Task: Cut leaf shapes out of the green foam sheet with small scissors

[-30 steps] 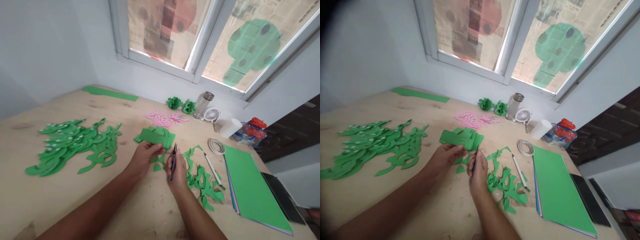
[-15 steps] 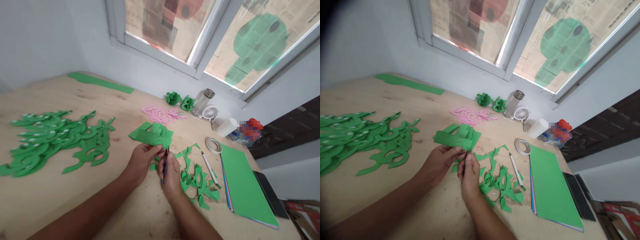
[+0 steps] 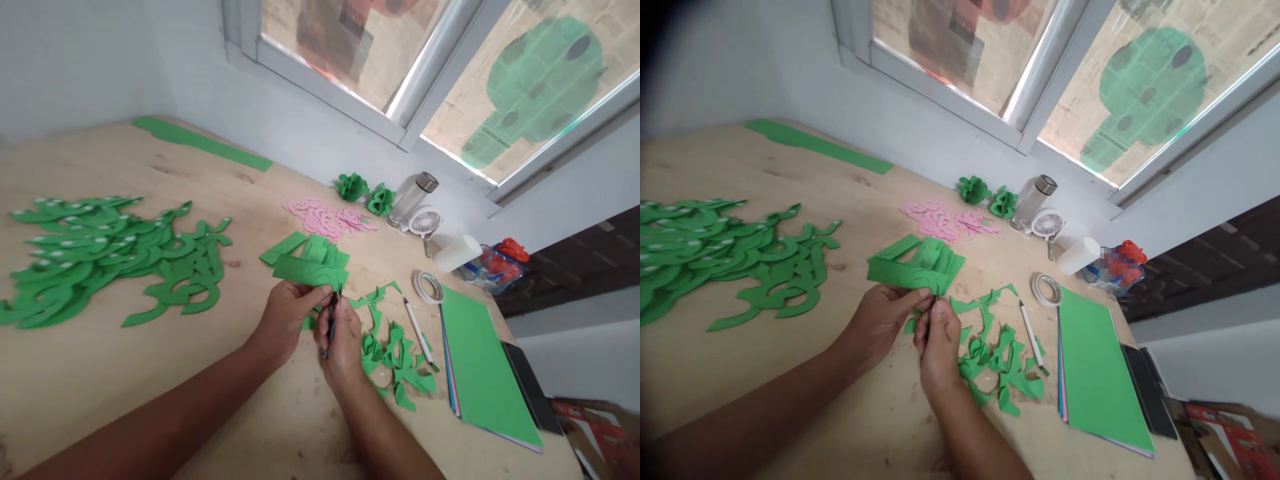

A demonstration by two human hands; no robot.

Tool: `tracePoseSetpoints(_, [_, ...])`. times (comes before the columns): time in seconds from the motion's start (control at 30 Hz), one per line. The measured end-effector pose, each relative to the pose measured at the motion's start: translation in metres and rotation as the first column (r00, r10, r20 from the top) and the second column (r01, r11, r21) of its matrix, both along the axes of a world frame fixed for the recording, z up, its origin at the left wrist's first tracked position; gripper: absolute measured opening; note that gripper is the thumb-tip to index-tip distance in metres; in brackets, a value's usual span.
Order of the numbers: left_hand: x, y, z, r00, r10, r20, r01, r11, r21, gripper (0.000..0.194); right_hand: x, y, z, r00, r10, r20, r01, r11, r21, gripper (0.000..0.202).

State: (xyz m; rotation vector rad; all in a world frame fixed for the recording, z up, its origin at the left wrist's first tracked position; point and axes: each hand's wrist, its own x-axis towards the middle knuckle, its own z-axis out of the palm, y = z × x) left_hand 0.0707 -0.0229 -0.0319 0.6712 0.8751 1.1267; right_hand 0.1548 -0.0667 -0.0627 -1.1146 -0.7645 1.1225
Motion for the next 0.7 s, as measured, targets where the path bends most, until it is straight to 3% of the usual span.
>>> tracePoseSetpoints(0.37, [0.0, -0.003, 0.005, 1.0, 0.008, 0.006, -0.008, 0.999, 0.033, 0.021, 0.0, -0.002, 0.004, 0.998, -0.023, 0.061, 0.025, 0.999, -0.025, 0.061])
tracePoseSetpoints(0.7, [0.0, -0.005, 0.011, 0.999, -0.054, 0.006, 0.054, 0.998, 0.019, 0.017, -0.001, -0.001, 0.006, 0.999, -0.035, 0.023, 0.035, 0.999, -0.032, 0.061])
